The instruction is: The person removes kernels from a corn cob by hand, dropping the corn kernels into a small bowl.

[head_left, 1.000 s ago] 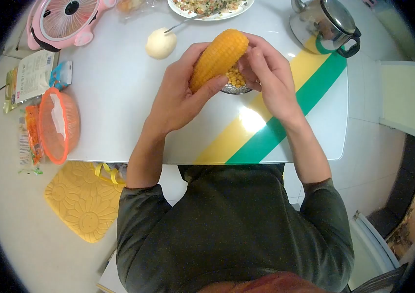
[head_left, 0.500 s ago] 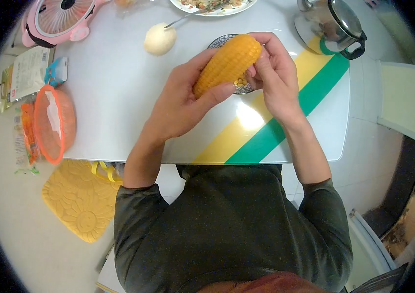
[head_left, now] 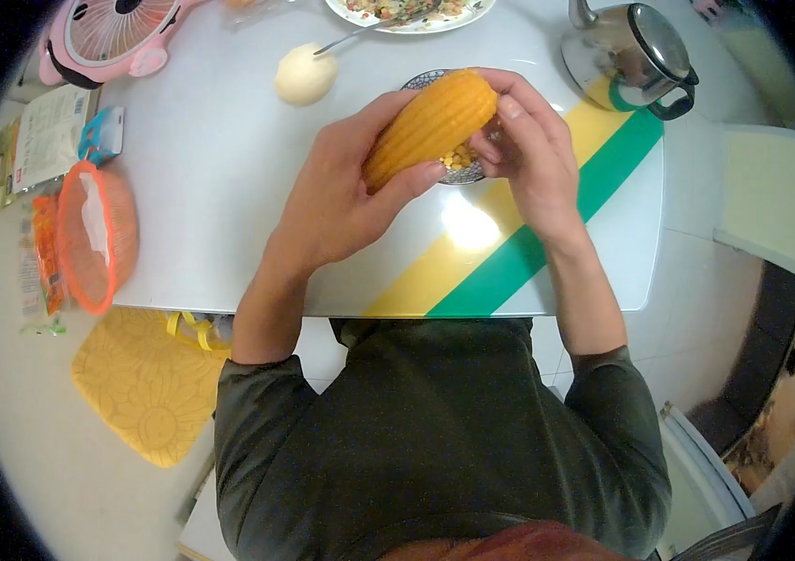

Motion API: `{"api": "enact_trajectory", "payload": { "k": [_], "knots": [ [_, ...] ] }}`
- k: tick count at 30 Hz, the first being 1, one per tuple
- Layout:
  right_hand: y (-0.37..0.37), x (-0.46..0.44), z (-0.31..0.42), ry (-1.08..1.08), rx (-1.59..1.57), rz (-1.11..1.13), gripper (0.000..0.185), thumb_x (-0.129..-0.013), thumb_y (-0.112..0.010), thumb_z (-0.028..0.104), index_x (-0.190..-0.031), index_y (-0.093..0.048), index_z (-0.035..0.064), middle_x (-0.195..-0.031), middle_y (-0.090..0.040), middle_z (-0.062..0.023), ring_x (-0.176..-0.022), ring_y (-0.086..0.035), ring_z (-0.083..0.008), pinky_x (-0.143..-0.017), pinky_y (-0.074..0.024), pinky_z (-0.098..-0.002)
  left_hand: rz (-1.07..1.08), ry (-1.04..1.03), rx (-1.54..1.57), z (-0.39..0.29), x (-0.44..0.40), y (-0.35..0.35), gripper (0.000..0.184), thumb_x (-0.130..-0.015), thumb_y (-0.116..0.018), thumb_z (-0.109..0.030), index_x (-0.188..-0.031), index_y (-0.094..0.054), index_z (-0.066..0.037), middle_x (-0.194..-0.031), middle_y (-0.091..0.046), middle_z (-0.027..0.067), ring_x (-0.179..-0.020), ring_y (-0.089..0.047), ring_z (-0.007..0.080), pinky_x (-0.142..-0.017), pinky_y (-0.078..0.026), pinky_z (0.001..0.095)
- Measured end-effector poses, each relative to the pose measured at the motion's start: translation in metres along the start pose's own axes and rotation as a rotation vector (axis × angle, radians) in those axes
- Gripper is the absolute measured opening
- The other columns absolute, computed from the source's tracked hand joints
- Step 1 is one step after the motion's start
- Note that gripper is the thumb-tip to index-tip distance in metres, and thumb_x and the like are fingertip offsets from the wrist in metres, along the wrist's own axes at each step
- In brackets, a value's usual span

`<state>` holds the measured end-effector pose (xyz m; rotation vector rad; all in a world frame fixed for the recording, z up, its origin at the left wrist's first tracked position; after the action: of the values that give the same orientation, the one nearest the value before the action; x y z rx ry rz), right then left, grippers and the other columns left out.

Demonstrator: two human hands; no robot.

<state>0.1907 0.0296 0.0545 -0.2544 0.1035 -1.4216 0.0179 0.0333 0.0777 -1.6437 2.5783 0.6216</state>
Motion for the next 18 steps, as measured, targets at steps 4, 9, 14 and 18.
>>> {"api": "enact_trajectory", "payload": {
  "k": [4, 9, 14, 18],
  "knots": [
    [0.0001, 0.0013, 0.0043, -0.002, 0.072, 0.037, 0.044, -0.106, -0.043, 0.032, -0.134, -0.056, 0.0009, -0.079, -0.05, 0.0027, -0.064, -0.038, -0.0048, -0.055, -0.0283, -0.0206, -0.01, 0.008, -0.031, -0.0017, 0.0028, -0.0001, 0.05, -0.091, -0.075, -0.023, -0.13, -0.058, 0.004, -0.096, -0.068, 0.0206, -0.082, -0.066, 0.0299, -0.08, -0.053, 0.0366],
    [-0.0008, 0.0021, 0.0059, 0.005, 0.134, 0.019, 0.043, -0.106, -0.041, 0.031, -0.133, -0.056, 0.002, -0.078, -0.048, 0.0043, -0.063, -0.036, -0.003, -0.053, -0.0268, -0.0202, 0.053, 0.074, -0.06, -0.0009, 0.0041, 0.0019, 0.054, -0.09, -0.077, -0.017, -0.135, -0.056, 0.005, -0.114, -0.07, 0.0149, -0.105, -0.066, 0.0195, -0.094, -0.052, 0.0333],
    [-0.0012, 0.0037, 0.0085, 0.004, 0.104, 0.032, 0.035, -0.108, -0.04, 0.022, -0.13, -0.058, 0.0014, -0.086, -0.053, 0.0046, -0.071, -0.041, -0.0021, -0.061, -0.0344, -0.0195, 0.053, 0.073, -0.065, 0.0002, 0.0047, 0.001, 0.054, -0.09, -0.077, -0.017, -0.135, -0.056, 0.005, -0.113, -0.071, 0.0146, -0.105, -0.067, 0.0197, -0.093, -0.052, 0.0333],
    [-0.0014, 0.0022, 0.0017, 0.056, 0.114, 0.031, 0.034, -0.108, -0.038, 0.018, -0.129, -0.056, -0.001, -0.096, -0.057, 0.0022, -0.079, -0.046, -0.0028, -0.069, -0.0401, -0.0203, 0.057, 0.085, -0.064, 0.0018, 0.0042, -0.001, 0.053, -0.09, -0.076, -0.017, -0.135, -0.056, 0.004, -0.112, -0.071, 0.0143, -0.103, -0.067, 0.0198, -0.092, -0.052, 0.0335]
  ]
}}
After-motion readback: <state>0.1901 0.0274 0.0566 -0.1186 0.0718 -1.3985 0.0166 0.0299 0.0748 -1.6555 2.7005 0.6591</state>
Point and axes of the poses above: each hand's wrist, its own x-axis away from the middle knuckle, its own y-axis out of the back of the hand, z = x × y, the point moved 6 cm from there along -x, towards the middle knuckle
